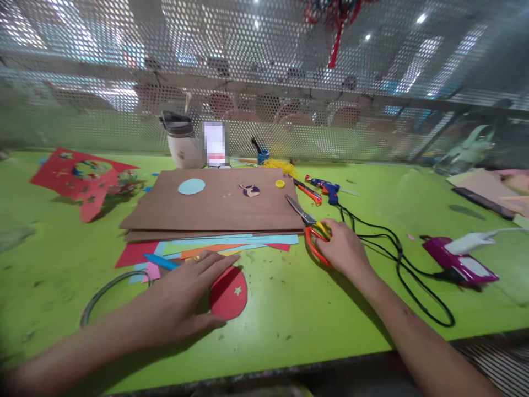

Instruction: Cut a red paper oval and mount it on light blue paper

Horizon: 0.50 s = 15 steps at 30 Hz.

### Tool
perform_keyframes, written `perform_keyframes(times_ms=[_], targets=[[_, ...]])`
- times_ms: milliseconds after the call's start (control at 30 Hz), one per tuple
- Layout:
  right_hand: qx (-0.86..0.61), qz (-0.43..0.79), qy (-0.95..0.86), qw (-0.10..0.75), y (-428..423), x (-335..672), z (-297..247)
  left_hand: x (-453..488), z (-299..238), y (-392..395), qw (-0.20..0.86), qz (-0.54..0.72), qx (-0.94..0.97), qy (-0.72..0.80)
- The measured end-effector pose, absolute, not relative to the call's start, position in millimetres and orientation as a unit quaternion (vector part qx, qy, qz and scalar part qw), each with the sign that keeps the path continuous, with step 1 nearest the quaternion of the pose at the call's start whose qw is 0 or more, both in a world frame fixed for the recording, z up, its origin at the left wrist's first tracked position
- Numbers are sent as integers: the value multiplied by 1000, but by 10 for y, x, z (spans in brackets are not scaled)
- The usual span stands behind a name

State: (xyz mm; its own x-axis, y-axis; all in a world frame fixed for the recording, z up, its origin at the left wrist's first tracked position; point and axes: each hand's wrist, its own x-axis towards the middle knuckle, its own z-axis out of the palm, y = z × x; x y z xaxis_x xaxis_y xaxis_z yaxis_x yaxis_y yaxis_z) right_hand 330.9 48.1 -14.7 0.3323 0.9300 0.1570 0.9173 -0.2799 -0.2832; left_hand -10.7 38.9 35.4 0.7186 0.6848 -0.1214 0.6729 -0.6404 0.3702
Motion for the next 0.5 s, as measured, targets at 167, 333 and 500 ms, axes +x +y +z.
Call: perform_keyframes(times_ms=[167, 333, 500], targets=[[-780, 14, -604, 164, 458, 3300, -155, -149, 330, 403, 224, 15, 895, 385], [-753, -27, -635, 171, 381, 3227, -115, -195, 267, 398, 220, 26, 901, 373], [-695, -51, -694, 181, 357, 3014, 36, -207, 240, 384, 206, 45, 916, 341]])
